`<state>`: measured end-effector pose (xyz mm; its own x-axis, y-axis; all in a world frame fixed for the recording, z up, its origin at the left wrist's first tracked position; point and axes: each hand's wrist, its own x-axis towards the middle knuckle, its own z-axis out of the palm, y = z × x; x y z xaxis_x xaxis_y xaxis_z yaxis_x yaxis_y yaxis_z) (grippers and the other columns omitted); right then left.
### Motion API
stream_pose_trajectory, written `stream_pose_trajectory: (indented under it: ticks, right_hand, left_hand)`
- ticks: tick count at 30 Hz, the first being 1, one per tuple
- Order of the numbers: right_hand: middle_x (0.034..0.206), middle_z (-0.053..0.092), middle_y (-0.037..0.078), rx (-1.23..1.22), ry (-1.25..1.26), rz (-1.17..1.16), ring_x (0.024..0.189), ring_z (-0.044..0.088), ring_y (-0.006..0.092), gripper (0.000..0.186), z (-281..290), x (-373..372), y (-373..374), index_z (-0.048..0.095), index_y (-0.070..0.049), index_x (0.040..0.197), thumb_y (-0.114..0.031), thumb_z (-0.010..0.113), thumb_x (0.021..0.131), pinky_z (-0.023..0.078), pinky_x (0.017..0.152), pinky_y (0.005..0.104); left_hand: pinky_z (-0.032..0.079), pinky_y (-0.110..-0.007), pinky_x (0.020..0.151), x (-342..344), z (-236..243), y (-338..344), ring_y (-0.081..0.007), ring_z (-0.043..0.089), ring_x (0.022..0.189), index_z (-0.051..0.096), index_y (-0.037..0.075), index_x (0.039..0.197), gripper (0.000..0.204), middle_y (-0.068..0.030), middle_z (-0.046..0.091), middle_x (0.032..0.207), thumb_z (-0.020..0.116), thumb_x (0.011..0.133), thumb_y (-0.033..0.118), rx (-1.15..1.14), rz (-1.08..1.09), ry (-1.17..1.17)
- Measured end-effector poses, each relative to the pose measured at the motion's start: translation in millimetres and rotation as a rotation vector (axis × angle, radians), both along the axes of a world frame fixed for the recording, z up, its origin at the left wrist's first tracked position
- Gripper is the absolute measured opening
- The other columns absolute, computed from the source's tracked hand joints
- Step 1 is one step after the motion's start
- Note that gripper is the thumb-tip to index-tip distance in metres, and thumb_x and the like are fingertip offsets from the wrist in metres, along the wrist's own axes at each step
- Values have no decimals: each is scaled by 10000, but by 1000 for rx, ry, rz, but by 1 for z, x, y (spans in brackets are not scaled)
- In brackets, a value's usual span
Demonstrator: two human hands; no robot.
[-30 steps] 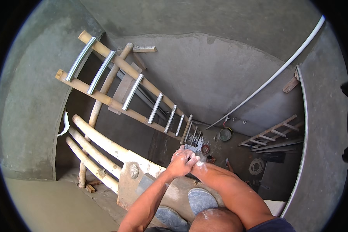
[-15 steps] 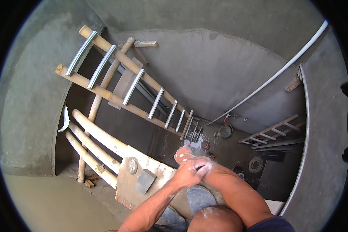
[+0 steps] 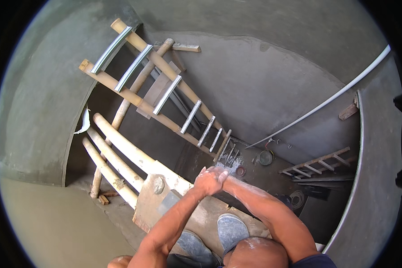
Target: The person smooths a curved concrete wall using a trowel, then retrieves a spirit level from a bucket and hands it to a coworker below. The person continues smoothing the wall and uses a cloth to wipe the surface.
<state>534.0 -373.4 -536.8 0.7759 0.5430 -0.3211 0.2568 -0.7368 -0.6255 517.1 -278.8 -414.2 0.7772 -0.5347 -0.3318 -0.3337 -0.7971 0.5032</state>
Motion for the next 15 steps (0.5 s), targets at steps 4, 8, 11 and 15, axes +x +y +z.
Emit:
stream_pose_trajectory:
  ticks: [4, 8, 11, 15]
  right_hand:
    - [1186, 737, 157, -246, -186, 39, 1204, 721, 356, 358, 16, 6, 1, 724, -145, 1251, -357, 653, 971, 595, 976, 532]
    - [1175, 737, 153, -136, 24, 140, 1132, 728, 379, 329, 32, 14, 3, 714, -149, 1263, -324, 641, 994, 593, 953, 553]
    - [1222, 723, 171, -116, -89, 74, 1135, 721, 404, 402, 42, 17, 1, 666, -118, 1331, -330, 665, 990, 590, 959, 557]
    - [1306, 702, 172, -230, -39, -15, 1180, 709, 392, 542, 50, 13, -4, 607, -110, 1432, -359, 724, 965, 584, 982, 545]
  left_hand:
    - [358, -492, 1284, -13, -4, 9, -402, 535, 1472, 678, 91, 1457, 461, -172, 651, 1514, 549, 1119, 376, -247, 88, 56]
    - [415, -500, 1244, 2, 24, 7, -409, 513, 1483, 631, 121, 1520, 497, -159, 632, 1541, 500, 1129, 400, 0, -33, -4]
    - [413, -507, 1246, 2, 35, 0, -414, 527, 1469, 625, 149, 1525, 492, -177, 631, 1532, 508, 1124, 410, -52, 11, 94]
    - [333, -515, 1306, 1, 33, 11, -417, 509, 1489, 635, 83, 1498, 530, -186, 604, 1567, 516, 1124, 441, 35, 64, 253]
